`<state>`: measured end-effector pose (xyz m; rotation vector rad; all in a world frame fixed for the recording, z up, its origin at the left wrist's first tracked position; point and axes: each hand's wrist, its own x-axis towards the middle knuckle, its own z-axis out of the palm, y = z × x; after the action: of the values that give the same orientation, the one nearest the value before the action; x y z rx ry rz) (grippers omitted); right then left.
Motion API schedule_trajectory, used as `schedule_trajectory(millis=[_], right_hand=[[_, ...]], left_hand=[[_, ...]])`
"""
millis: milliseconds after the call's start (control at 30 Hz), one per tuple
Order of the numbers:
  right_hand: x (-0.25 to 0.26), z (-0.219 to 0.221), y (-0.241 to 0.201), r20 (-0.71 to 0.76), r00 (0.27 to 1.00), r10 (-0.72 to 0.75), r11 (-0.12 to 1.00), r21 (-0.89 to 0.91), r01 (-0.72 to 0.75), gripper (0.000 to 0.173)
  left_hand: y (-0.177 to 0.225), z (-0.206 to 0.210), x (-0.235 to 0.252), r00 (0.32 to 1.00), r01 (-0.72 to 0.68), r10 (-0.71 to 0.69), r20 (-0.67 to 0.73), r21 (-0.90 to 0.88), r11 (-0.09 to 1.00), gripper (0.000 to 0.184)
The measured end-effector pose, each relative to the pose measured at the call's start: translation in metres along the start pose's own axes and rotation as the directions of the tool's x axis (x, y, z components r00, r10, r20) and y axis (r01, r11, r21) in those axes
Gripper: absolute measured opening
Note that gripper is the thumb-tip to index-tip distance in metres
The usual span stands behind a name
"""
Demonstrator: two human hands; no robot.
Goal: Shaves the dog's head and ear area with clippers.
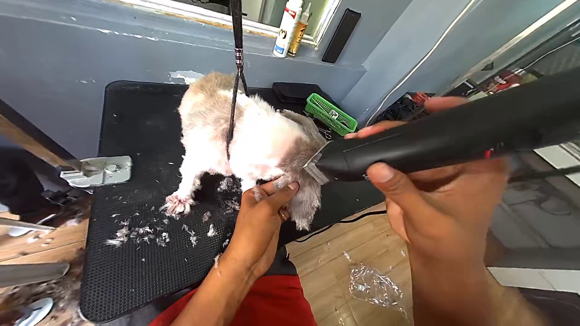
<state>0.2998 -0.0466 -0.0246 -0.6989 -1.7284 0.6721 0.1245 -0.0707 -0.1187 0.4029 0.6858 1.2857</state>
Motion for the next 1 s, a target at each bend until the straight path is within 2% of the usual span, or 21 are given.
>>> schedule_trajectory(millis=[100,167,233,367,467,633,767,933,1000], right_hand=[[0.009,0.004,-0.005,0.173,0.980,-0.103,0.965,-0.221,0.140,0.078],[0.015,0.006,-0.003,0.269,0.952,-0.143,0.922,-0.313,0.227,0.072],[0.019,0.009,-0.001,0.343,0.933,-0.112,0.883,-0.397,0.252,0.064],[0.021,0.013,0.000,0.454,0.890,0.033,0.834,-0.504,0.226,0.063],[0.019,0.012,-0.001,0.494,0.862,0.110,0.824,-0.530,0.198,0.065],[0.014,0.008,-0.001,0.515,0.844,0.151,0.823,-0.538,0.181,0.067],[0.003,0.007,0.001,0.539,0.828,0.156,0.861,-0.485,0.154,0.068],[-0.022,0.010,0.004,0.552,0.808,0.206,0.883,-0.461,0.090,0.061],[-0.030,0.011,0.005,0.559,0.809,0.184,0.923,-0.380,0.053,0.062]], left_hand=[[0.001,0.001,-0.003,0.999,0.021,-0.023,-0.026,-0.051,0.998,0.016],[0.001,0.002,-0.004,0.998,0.021,-0.024,-0.050,-0.064,0.998,0.017],[0.000,0.001,-0.006,0.997,0.025,-0.030,-0.067,-0.065,0.998,0.018],[-0.002,-0.001,-0.008,0.995,0.033,-0.039,-0.088,-0.067,0.997,0.020],[-0.005,-0.004,-0.010,0.996,0.018,-0.022,-0.087,-0.044,0.999,0.021],[-0.008,-0.006,-0.013,0.995,0.042,-0.044,-0.089,-0.017,0.999,0.021],[-0.010,-0.010,-0.013,0.999,-0.001,0.005,-0.054,0.064,0.998,0.024],[-0.007,-0.013,-0.016,1.000,-0.012,0.013,-0.025,0.050,0.999,0.023],[-0.007,-0.014,-0.017,1.000,-0.020,0.021,-0.015,0.041,0.999,0.021]])
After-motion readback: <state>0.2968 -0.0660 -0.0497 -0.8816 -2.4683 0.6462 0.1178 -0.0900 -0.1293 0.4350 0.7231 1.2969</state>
